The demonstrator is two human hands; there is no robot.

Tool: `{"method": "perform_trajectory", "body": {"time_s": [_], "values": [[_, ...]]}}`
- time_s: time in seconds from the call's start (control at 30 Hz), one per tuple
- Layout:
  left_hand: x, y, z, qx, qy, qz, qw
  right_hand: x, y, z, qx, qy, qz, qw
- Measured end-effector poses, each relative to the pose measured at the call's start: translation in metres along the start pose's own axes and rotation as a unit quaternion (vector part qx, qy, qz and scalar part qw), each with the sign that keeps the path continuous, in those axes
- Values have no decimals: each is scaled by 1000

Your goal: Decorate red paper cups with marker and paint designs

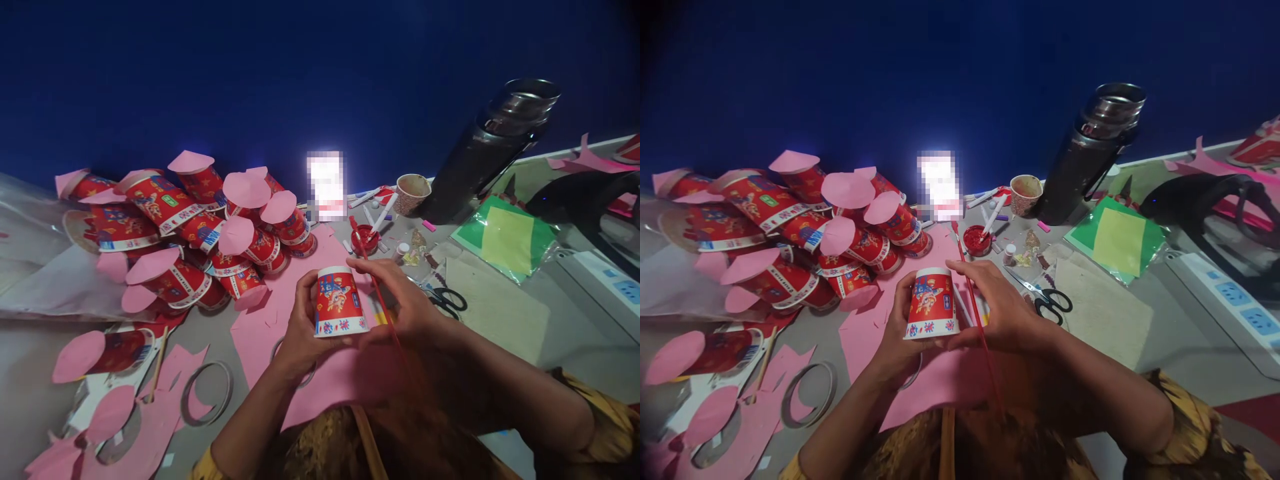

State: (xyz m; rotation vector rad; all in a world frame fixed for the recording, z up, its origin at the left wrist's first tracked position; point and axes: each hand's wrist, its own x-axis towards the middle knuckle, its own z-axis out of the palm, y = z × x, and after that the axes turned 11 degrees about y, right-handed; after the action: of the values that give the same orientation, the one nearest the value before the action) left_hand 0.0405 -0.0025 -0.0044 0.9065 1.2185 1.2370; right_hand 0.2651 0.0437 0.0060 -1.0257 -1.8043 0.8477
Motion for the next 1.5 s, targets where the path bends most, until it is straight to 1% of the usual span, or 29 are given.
{"method": "perform_trajectory", "body": {"time_s": [0.07,0.17,0.2,0.27,0.33,0.4,0.47,0.53,0.63,0.7,0.73,0.8,0.9,1.03,1.1,1.2,1.27,1.37,1.5], "values": [[1,3,-2,14,-17,12,1000,1,2,-1,-8,-3,-17,1000],[6,13,-13,51,-36,95,994,3,4,-5,-35,-11,-53,998],[8,17,-17,75,-50,115,989,3,4,-5,-44,-14,-64,997],[10,25,-26,131,-92,123,979,4,5,-5,-54,-21,-80,995],[10,31,-31,172,-114,116,972,5,6,-4,-56,-34,-84,994],[9,35,-33,197,-110,112,968,5,5,-4,-55,-49,-80,994],[10,37,-33,212,-98,114,966,6,2,-6,-44,-49,-78,995],[11,39,-35,213,-78,128,966,6,-4,-11,-14,-21,-92,995],[14,40,-41,216,-35,150,964,2,-15,-19,72,47,-121,989],[15,40,-46,225,-7,156,962,-2,-20,-22,134,87,-91,983],[16,39,-47,229,6,159,960,-4,-22,-22,151,98,-87,980],[16,39,-49,245,18,169,954,-8,-23,-21,181,97,-68,976],[15,40,-48,281,15,182,942,-13,-23,-16,213,105,-18,971],[15,42,-45,286,-1,192,939,-16,-22,-11,212,155,30,964],[16,43,-43,288,-10,197,937,-14,-22,-11,199,157,23,967],[16,43,-42,301,-21,203,932,-10,-20,-12,171,137,-26,975],[16,44,-43,306,-25,204,930,-10,-19,-12,163,141,-38,976],[16,44,-43,308,-31,200,930,-11,-19,-11,166,160,-10,973],[16,43,-42,310,-41,193,930,-13,-22,-9,172,164,14,971]]}}
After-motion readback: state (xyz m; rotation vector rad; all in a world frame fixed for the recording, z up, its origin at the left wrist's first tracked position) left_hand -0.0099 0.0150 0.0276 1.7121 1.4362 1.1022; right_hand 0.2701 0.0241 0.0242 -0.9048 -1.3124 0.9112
